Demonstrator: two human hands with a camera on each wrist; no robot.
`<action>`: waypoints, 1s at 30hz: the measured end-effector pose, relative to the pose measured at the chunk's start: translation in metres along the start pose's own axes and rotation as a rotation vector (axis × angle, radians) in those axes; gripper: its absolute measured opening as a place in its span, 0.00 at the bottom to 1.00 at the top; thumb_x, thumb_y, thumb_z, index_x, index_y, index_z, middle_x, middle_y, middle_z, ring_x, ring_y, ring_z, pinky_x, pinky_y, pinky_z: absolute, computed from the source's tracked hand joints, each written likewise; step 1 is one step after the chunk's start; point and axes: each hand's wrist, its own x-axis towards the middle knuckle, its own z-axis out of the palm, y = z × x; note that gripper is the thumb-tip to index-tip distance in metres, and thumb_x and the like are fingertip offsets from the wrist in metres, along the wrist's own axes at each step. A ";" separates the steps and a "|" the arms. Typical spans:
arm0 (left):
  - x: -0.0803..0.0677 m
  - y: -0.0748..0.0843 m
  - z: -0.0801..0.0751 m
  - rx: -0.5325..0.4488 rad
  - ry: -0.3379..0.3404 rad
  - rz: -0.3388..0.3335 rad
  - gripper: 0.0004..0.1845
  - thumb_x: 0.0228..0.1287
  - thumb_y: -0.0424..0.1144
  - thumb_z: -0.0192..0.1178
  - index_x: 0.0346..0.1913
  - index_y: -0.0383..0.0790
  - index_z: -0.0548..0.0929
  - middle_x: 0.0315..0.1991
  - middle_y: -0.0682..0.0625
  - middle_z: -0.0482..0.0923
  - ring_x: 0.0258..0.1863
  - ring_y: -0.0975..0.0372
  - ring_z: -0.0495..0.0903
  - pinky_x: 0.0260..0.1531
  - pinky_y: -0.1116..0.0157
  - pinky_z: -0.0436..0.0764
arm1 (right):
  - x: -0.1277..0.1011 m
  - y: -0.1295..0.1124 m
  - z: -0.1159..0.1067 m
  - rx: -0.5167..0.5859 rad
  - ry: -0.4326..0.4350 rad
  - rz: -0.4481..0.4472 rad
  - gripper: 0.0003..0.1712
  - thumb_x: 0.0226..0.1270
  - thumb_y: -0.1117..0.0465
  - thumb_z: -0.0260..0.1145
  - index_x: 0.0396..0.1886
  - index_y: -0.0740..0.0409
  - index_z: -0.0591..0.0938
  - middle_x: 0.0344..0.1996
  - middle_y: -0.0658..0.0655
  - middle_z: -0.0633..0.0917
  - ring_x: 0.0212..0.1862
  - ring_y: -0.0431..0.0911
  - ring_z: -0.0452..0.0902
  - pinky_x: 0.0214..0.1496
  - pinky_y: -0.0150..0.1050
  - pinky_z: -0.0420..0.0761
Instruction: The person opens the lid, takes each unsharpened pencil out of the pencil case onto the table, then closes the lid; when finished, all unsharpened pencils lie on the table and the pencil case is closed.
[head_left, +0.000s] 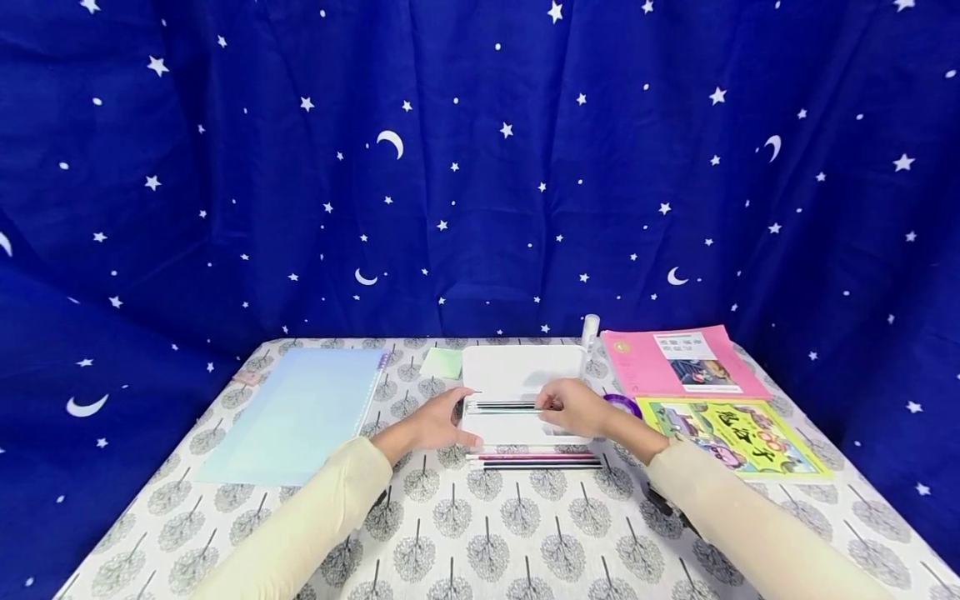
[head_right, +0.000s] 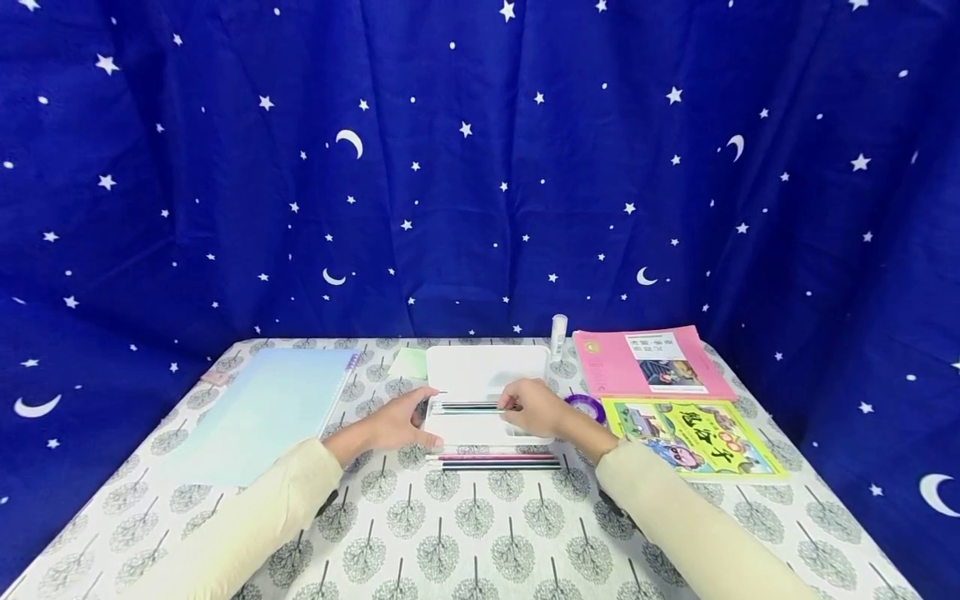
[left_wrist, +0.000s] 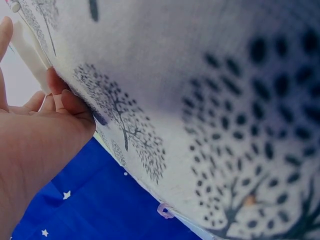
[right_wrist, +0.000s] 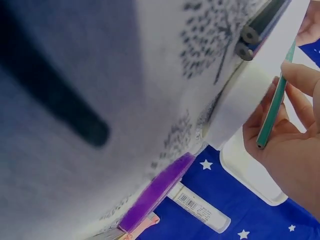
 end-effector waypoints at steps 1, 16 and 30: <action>0.000 0.000 0.000 -0.001 -0.002 -0.004 0.53 0.50 0.53 0.75 0.77 0.46 0.58 0.74 0.42 0.60 0.71 0.46 0.61 0.70 0.44 0.61 | -0.001 -0.001 -0.001 0.005 0.002 0.007 0.03 0.60 0.68 0.70 0.35 0.61 0.85 0.29 0.48 0.85 0.32 0.37 0.77 0.41 0.38 0.82; -0.002 0.000 -0.002 -0.010 -0.003 -0.018 0.54 0.50 0.53 0.75 0.77 0.48 0.58 0.75 0.43 0.60 0.72 0.47 0.60 0.71 0.43 0.60 | -0.029 -0.018 -0.016 0.077 -0.042 0.062 0.04 0.62 0.65 0.71 0.37 0.57 0.85 0.30 0.43 0.83 0.33 0.38 0.76 0.35 0.34 0.78; 0.000 0.002 -0.001 -0.011 0.003 -0.001 0.52 0.51 0.50 0.75 0.76 0.45 0.58 0.74 0.40 0.61 0.67 0.46 0.66 0.69 0.42 0.62 | -0.050 -0.033 -0.011 0.151 -0.060 -0.008 0.05 0.60 0.69 0.71 0.34 0.58 0.85 0.32 0.50 0.86 0.36 0.38 0.79 0.39 0.34 0.82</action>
